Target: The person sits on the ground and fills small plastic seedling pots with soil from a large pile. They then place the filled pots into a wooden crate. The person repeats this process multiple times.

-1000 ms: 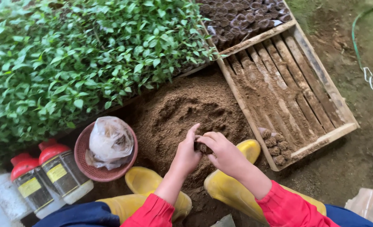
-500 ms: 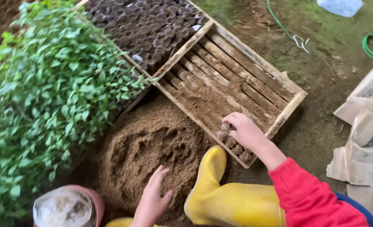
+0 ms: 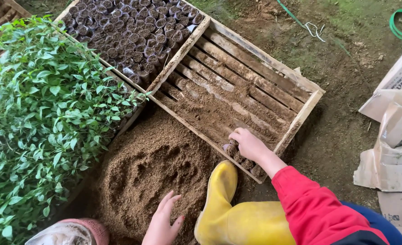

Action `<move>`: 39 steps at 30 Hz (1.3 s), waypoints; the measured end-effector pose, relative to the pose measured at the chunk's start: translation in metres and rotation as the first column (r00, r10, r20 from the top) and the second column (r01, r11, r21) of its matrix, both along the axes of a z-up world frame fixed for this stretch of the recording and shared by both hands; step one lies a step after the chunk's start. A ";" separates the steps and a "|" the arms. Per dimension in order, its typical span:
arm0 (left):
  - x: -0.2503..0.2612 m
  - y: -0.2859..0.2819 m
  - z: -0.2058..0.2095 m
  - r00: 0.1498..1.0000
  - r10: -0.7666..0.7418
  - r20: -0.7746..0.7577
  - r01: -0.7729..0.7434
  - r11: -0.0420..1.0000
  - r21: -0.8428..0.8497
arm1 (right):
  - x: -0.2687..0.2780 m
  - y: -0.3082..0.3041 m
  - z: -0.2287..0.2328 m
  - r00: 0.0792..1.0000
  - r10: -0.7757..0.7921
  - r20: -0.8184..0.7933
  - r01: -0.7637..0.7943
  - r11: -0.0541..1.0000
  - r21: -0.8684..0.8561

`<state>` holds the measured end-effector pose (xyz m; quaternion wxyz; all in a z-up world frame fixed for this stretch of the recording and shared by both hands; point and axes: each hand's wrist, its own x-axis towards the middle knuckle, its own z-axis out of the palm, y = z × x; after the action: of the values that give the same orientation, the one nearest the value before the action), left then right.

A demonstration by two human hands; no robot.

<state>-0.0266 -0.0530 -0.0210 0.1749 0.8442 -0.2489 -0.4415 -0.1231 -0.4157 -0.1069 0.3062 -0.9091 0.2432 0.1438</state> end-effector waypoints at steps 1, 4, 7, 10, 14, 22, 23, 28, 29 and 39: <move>0.000 -0.001 0.000 1.000 -0.001 0.000 0.001 1.000 0.002 | 0.001 0.001 0.009 1.000 -0.001 0.000 0.001 1.000 0.002; -0.001 -0.002 0.003 1.000 -0.003 0.002 0.002 1.000 0.026 | 0.003 0.004 0.030 0.993 -0.034 -0.109 0.046 0.993 0.108; -0.001 -0.004 0.006 1.000 -0.006 0.002 0.006 1.000 0.025 | 0.005 0.001 0.045 0.996 -0.069 -0.063 0.080 0.977 0.197; -0.002 -0.001 0.000 1.000 -0.006 0.005 0.005 1.000 0.030 | 0.007 0.000 0.058 0.978 -0.123 -0.170 0.166 0.950 0.263; -0.002 0.013 -0.025 0.998 -0.059 0.027 0.060 0.997 -0.051 | 0.003 -0.005 0.055 0.965 -0.219 -0.144 0.255 0.913 0.318; 0.003 0.023 -0.044 0.984 -0.176 0.027 0.176 0.984 -0.014 | -0.007 -0.014 0.035 0.947 -0.319 -0.028 0.307 0.877 0.371; 0.001 0.025 -0.037 0.992 -0.119 0.051 0.122 0.991 -0.059 | -0.008 -0.015 0.031 0.956 -0.293 0.021 0.268 0.901 0.341; 0.008 0.043 0.009 0.996 0.077 0.053 -0.069 0.987 -0.143 | -0.018 -0.012 0.015 0.910 -0.187 0.369 0.100 0.965 0.242; 0.010 0.044 0.031 0.996 0.081 0.046 -0.077 0.994 -0.082 | -0.017 -0.007 0.025 0.895 -0.177 0.409 0.086 0.969 0.232; 0.026 0.123 0.058 0.983 -0.182 -0.034 0.185 0.953 0.240 | -0.004 0.114 0.092 0.880 0.058 0.472 -0.162 0.969 0.184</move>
<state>-0.0006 0.0701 0.0365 0.0304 0.8298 -0.2694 -0.4878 -0.1271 -0.3015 -0.0153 0.4443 -0.8903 0.0936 -0.0340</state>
